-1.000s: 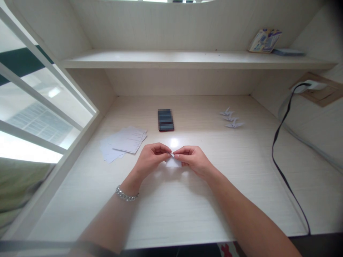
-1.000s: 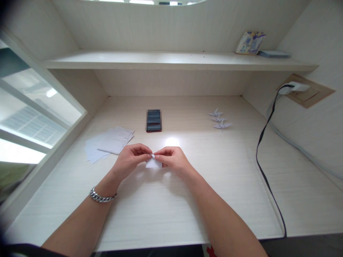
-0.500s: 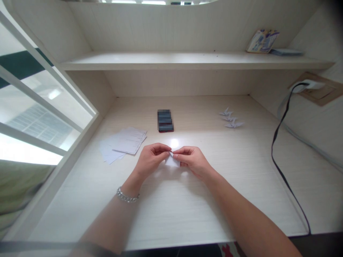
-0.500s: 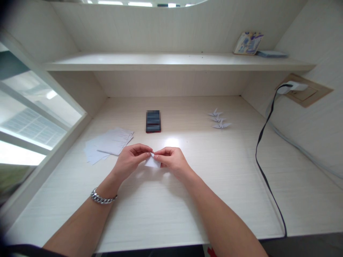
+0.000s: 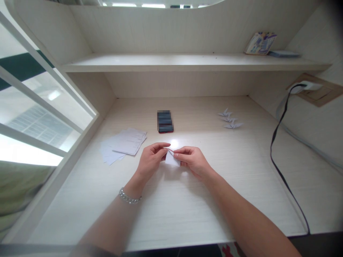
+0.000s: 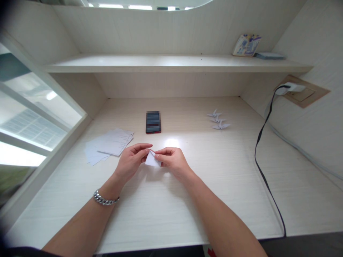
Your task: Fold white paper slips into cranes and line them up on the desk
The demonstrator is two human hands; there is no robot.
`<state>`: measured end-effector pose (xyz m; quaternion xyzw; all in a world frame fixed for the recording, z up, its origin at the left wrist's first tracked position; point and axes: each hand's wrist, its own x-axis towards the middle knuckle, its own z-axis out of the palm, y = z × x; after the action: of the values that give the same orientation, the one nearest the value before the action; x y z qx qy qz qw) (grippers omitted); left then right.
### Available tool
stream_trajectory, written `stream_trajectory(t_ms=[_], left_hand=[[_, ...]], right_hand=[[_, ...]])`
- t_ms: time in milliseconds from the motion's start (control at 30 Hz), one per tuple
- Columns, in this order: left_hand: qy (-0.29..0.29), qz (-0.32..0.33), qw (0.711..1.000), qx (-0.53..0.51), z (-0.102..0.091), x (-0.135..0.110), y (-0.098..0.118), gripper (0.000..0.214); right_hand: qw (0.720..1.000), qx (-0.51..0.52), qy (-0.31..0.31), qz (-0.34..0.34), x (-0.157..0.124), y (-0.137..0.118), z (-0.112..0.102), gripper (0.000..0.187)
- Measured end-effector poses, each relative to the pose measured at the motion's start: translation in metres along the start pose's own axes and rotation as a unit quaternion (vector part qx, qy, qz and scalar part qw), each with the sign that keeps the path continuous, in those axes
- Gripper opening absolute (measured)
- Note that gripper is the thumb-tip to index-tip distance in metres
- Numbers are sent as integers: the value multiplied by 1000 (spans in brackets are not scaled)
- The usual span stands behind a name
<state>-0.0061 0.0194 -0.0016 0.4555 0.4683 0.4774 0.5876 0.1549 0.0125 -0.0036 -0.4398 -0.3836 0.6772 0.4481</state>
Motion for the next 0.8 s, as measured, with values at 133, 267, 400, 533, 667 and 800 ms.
stream_trajectory(t_ms=[133, 267, 400, 533, 667, 800], left_hand=[[2, -3, 1000, 3, 0, 0, -1, 29], [4, 34, 998, 46, -1, -1, -3, 32], [10, 33, 999, 39, -3, -1, -4, 28], [9, 31, 999, 40, -4, -1, -2, 27], [10, 38, 998, 41, -4, -1, 0, 25], [3, 34, 999, 33, -3, -2, 2, 27]], right_hand=[[1000, -21, 12, -12, 0, -1, 0, 19], [997, -72, 8, -38, 0, 0, 0, 20], [993, -101, -7, -64, 2, 5, -2, 21], [991, -115, -7, -74, 2, 8, -3, 22], [990, -118, -4, -76, 2, 9, -3, 23], [990, -120, 6, -75, 2, 8, -2, 23]])
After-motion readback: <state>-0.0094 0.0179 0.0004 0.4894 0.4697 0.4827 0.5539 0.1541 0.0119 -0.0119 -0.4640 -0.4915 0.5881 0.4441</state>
